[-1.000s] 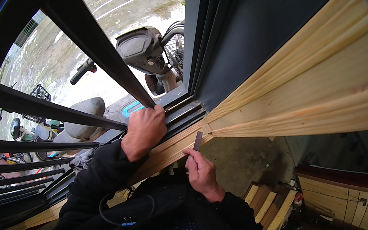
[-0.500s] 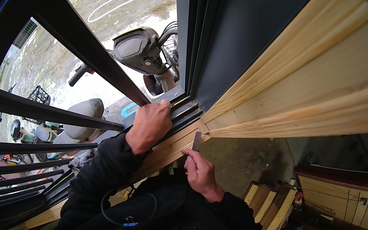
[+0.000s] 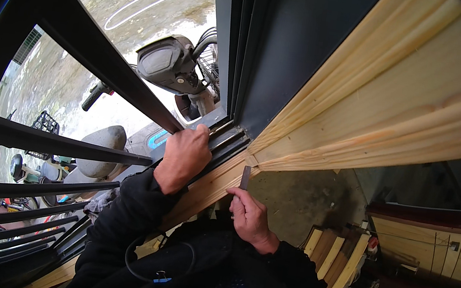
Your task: The person cleans the window sill with a cloth and screwdriver, then uses a wooden stick to apply a substance into the gap between the window frame and the sill. They repeatedly wipe and scrape the area with a cloth and a metal tool.
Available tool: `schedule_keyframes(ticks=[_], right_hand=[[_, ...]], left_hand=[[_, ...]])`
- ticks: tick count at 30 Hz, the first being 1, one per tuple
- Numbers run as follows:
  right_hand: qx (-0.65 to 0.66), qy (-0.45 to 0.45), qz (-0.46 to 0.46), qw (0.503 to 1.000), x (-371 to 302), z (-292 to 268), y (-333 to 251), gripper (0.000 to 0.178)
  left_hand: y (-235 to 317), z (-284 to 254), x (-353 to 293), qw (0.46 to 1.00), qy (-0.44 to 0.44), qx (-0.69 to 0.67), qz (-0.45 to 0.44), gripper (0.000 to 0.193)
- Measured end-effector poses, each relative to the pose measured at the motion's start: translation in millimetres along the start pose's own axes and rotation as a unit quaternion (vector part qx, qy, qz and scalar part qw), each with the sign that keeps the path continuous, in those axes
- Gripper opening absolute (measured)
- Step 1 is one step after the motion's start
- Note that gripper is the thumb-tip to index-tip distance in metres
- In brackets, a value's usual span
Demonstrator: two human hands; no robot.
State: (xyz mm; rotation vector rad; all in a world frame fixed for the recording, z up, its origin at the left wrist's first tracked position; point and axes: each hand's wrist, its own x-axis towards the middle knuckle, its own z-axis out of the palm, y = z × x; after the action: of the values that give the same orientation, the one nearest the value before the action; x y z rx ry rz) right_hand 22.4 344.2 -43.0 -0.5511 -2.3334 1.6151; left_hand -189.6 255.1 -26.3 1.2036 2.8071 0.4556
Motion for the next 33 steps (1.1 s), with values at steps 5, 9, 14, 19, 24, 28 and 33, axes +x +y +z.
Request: schedule_keyframes(ticks=[5, 9, 14, 19, 24, 28, 33], right_hand=[[0.012, -0.009, 0.014, 1.0, 0.6, 1.6, -1.1, 0.021], [0.01, -0.007, 0.0, 1.0, 1.4, 2.7, -0.3, 0.021], [0.003, -0.004, -0.012, 1.0, 2.1, 3.0, 0.6, 0.021], [0.009, -0.007, -0.003, 1.0, 1.2, 3.3, -0.3, 0.021], [0.01, -0.004, -0.007, 1.0, 1.6, 3.2, 0.8, 0.021], [0.008, -0.002, -0.008, 1.0, 1.2, 3.0, 1.3, 0.021], [0.006, 0.0, -0.005, 1.0, 0.6, 2.9, 0.5, 0.021]], left_hand=[[3.6, -1.2, 1.5, 0.997, 0.001, 0.073, 0.027, 0.012], [3.8, -3.4, 2.5, 0.996, -0.004, 0.08, 0.042, 0.015], [3.7, -4.8, 5.2, 0.997, -0.022, 0.064, 0.038, 0.013], [4.2, -6.1, 5.2, 0.996, -0.025, 0.076, 0.046, 0.011], [3.0, -5.4, 4.1, 0.994, -0.016, 0.092, 0.053, 0.012], [2.7, -3.1, 3.2, 0.993, 0.008, 0.099, 0.058, 0.012], [3.0, -1.3, 4.3, 0.992, 0.018, 0.108, 0.064, 0.011]])
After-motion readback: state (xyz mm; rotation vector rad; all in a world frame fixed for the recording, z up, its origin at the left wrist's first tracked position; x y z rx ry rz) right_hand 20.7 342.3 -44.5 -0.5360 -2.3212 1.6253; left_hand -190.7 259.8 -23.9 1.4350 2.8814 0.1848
